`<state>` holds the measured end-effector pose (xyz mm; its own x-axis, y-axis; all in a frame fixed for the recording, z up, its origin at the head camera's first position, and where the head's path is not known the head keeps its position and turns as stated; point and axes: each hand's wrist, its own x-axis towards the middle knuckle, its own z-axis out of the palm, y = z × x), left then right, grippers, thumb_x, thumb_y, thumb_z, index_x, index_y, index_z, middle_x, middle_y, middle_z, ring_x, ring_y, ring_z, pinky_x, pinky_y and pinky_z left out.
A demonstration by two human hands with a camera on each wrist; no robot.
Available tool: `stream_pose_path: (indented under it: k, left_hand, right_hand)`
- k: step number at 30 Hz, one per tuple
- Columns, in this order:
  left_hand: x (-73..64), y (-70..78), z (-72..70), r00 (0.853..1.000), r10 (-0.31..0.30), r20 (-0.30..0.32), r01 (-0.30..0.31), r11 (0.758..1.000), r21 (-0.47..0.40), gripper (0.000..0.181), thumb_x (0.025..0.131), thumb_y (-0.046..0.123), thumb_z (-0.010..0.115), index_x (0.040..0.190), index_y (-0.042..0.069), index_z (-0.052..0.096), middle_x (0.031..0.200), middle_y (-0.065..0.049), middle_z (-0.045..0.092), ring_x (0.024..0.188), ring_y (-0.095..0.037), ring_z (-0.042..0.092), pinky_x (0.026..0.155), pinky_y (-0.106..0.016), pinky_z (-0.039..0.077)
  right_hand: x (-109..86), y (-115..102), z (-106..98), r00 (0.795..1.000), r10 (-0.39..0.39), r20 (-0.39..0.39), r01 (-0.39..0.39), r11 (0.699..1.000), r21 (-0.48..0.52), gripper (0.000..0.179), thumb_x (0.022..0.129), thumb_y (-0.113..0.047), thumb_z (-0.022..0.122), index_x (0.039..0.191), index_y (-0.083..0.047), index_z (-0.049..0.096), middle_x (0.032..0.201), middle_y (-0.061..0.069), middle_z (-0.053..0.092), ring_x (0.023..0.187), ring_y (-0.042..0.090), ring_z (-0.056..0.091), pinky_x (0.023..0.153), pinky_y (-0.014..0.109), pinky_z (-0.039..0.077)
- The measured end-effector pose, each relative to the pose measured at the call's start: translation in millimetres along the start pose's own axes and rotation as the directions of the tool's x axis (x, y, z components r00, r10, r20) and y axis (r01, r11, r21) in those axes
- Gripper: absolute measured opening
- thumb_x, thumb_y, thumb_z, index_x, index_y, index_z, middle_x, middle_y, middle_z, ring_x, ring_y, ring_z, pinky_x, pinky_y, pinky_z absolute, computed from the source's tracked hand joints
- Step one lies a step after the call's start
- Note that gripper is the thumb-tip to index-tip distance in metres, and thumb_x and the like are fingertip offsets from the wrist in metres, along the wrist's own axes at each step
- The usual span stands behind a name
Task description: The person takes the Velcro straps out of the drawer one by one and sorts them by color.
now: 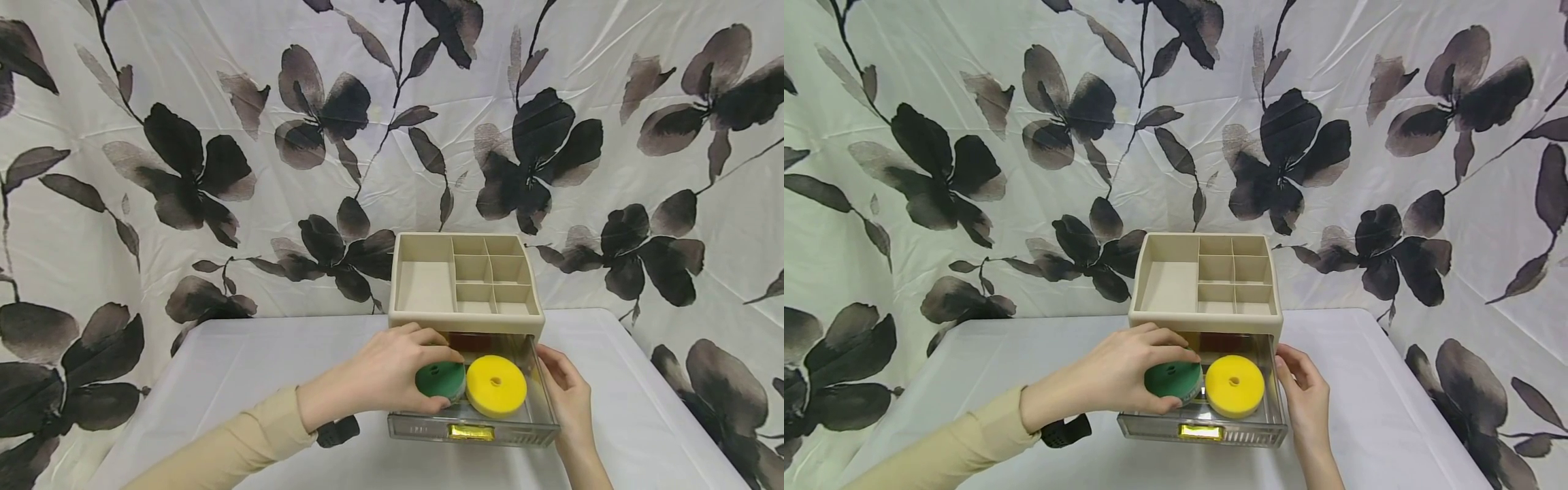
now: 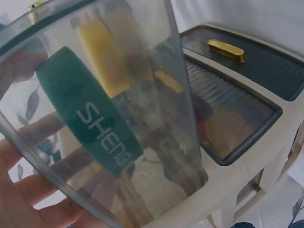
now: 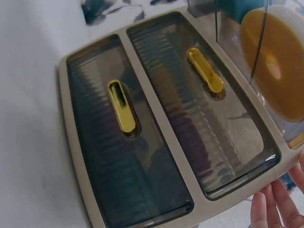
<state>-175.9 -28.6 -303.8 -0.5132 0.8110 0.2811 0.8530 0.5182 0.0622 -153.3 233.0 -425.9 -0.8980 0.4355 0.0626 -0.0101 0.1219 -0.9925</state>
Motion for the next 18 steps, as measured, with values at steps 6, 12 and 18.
stream_pose_path:
  k: [6,12,18]
  left_hand:
    - [-4.2,1.9,-2.4,0.997,0.007,-0.076,-0.006,1.0,0.012,0.046,0.073,0.046,0.074,0.116,0.03,0.068,0.116,0.006,0.065,0.102,-0.012,0.057,0.074,-0.021,0.047]
    - [-8.4,3.7,-6.2,0.991,-0.005,-0.137,0.001,1.0,-0.027,0.045,0.073,0.045,0.074,0.115,0.031,0.068,0.121,0.004,0.062,0.107,-0.013,0.056,0.075,-0.022,0.05]
    - [-13.6,3.9,-7.4,0.981,-0.019,-0.191,0.001,0.995,-0.096,0.043,0.074,0.041,0.076,0.114,0.03,0.068,0.123,0.004,0.061,0.108,-0.014,0.053,0.077,-0.022,0.051]
  right_hand:
    - [-0.8,-0.7,0.0,1.0,0.007,0.004,-0.007,1.0,0.019,0.035,0.098,-0.02,0.055,0.13,-0.007,0.055,0.111,-0.022,0.057,0.108,-0.009,0.052,0.087,0.002,0.044]
    - [-0.5,-0.5,0.6,1.0,-0.001,0.001,0.001,1.0,0.004,0.035,0.098,-0.022,0.055,0.13,-0.008,0.055,0.111,-0.024,0.056,0.108,-0.01,0.052,0.087,0.002,0.043]
    - [-1.4,-0.9,0.6,1.0,-0.017,-0.006,0.017,1.0,0.0,0.034,0.098,-0.022,0.055,0.129,-0.007,0.056,0.109,-0.025,0.057,0.107,-0.01,0.053,0.087,0.002,0.043]
